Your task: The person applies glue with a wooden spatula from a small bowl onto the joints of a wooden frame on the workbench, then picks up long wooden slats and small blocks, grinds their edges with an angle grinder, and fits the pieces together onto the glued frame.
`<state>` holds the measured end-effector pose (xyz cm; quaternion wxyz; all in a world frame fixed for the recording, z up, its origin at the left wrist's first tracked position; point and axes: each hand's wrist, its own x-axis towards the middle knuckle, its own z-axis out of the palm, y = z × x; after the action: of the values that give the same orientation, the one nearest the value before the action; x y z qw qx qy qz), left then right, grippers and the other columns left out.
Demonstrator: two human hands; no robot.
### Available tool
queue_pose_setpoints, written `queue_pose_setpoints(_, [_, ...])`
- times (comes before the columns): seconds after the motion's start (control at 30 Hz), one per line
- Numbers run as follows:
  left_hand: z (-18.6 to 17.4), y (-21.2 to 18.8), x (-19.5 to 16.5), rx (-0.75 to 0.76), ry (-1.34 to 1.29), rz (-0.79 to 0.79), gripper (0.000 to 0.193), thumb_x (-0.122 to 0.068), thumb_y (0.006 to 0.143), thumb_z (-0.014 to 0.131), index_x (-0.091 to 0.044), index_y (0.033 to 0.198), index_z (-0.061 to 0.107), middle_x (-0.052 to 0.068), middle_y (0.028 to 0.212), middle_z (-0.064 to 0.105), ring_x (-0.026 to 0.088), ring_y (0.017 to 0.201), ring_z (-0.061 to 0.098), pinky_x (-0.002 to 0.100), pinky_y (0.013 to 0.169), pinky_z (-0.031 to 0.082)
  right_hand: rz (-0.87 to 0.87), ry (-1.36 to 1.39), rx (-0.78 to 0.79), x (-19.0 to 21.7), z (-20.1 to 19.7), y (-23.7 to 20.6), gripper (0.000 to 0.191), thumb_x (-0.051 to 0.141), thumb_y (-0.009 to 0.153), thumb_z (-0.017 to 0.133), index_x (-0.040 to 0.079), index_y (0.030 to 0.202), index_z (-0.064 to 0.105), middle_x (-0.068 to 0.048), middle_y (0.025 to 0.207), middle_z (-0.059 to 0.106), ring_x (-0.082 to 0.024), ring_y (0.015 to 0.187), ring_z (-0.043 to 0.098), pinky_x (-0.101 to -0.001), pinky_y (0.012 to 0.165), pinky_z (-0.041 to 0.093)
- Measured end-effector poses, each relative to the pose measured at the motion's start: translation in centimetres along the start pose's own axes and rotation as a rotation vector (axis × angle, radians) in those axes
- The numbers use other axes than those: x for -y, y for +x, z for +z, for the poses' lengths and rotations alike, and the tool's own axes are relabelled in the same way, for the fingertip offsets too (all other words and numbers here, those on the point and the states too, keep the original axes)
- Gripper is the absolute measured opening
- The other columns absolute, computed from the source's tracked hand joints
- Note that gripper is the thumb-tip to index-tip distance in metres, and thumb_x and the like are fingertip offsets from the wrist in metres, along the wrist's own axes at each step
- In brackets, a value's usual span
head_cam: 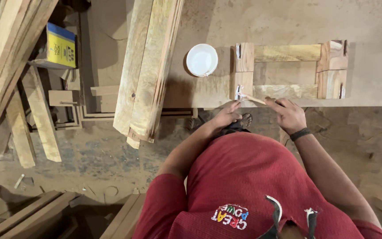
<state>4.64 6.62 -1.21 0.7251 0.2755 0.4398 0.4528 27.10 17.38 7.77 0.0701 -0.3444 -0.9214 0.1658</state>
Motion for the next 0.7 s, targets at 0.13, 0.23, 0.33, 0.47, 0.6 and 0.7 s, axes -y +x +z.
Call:
queue_pose_setpoints(0.13, [-0.3, 0.2, 0.3, 0.037, -0.007, 0.104, 0.081, -0.003, 0.093, 0.064, -0.002, 0.163, 0.022, 0.011, 0.167, 0.036, 0.006, 0.117, 0.058, 0.027, 0.088, 0.051, 0.006, 0.177, -0.001, -0.6, 0.2, -1.5, 0.045, 0.006, 0.091, 0.063, 0.027, 0.131, 0.07, -0.003, 0.119, 0.073, -0.026, 0.098, 0.069, -0.0364, 0.083, 0.056])
queue_pose_setpoints(0.23, [-0.7, 0.4, 0.7, 0.041, -0.106, 0.046, 0.072, -0.005, 0.093, 0.064, -0.001, 0.157, 0.033, 0.011, 0.157, 0.047, 0.008, 0.106, 0.06, 0.027, 0.083, 0.049, 0.203, 0.516, -0.05, -1.5, 0.4, -3.7, 0.036, 0.011, 0.099, 0.069, 0.015, 0.134, 0.069, -0.008, 0.116, 0.073, -0.019, 0.099, 0.07, -0.0317, 0.086, 0.055])
queue_pose_setpoints(0.33, [-0.9, 0.0, 1.4, 0.028, -0.085, -0.076, 0.055, -0.012, 0.098, 0.062, 0.001, 0.15, 0.048, 0.011, 0.139, 0.063, 0.011, 0.097, 0.063, 0.026, 0.084, 0.05, 0.604, 0.965, -0.046, -2.4, 0.3, -6.6, 0.04, 0.011, 0.1, 0.066, 0.007, 0.14, 0.065, -0.006, 0.105, 0.071, -0.01, 0.083, 0.063, -0.0269, 0.073, 0.054])
queue_pose_setpoints(0.47, [0.4, 0.2, 2.1, 0.169, -0.134, -0.244, 0.044, -0.016, 0.102, 0.063, 0.002, 0.141, 0.056, 0.01, 0.123, 0.07, 0.013, 0.101, 0.065, 0.029, 0.09, 0.052, 0.725, 1.227, -0.275, -3.4, -0.9, -10.2, 0.044, 0.007, 0.098, 0.064, 0.005, 0.142, 0.063, -0.001, 0.106, 0.071, -0.008, 0.08, 0.06, -0.0241, 0.067, 0.049])
queue_pose_setpoints(0.6, [3.6, 3.4, 1.8, 0.406, 0.118, -0.28, 0.045, -0.02, 0.1, 0.063, -0.001, 0.141, 0.057, 0.006, 0.126, 0.07, 0.013, 0.105, 0.065, 0.03, 0.094, 0.052, 0.848, 1.244, -0.508, -4.8, -2.4, -12.4, 0.044, 0.005, 0.099, 0.062, 0.006, 0.143, 0.063, 0.0, 0.106, 0.071, -0.006, 0.082, 0.06, -0.0224, 0.07, 0.049])
queue_pose_setpoints(0.7, [6.6, 6.3, 0.6, 0.472, 0.331, -0.207, 0.05, -0.024, 0.098, 0.066, -0.002, 0.141, 0.058, 0.008, 0.127, 0.069, 0.016, 0.108, 0.065, 0.032, 0.096, 0.053, 0.864, 1.13, -0.701, -6.2, -3.4, -13.2, 0.043, 0.004, 0.101, 0.063, 0.005, 0.144, 0.063, 0.0, 0.111, 0.069, -0.006, 0.088, 0.058, -0.0221, 0.077, 0.048])
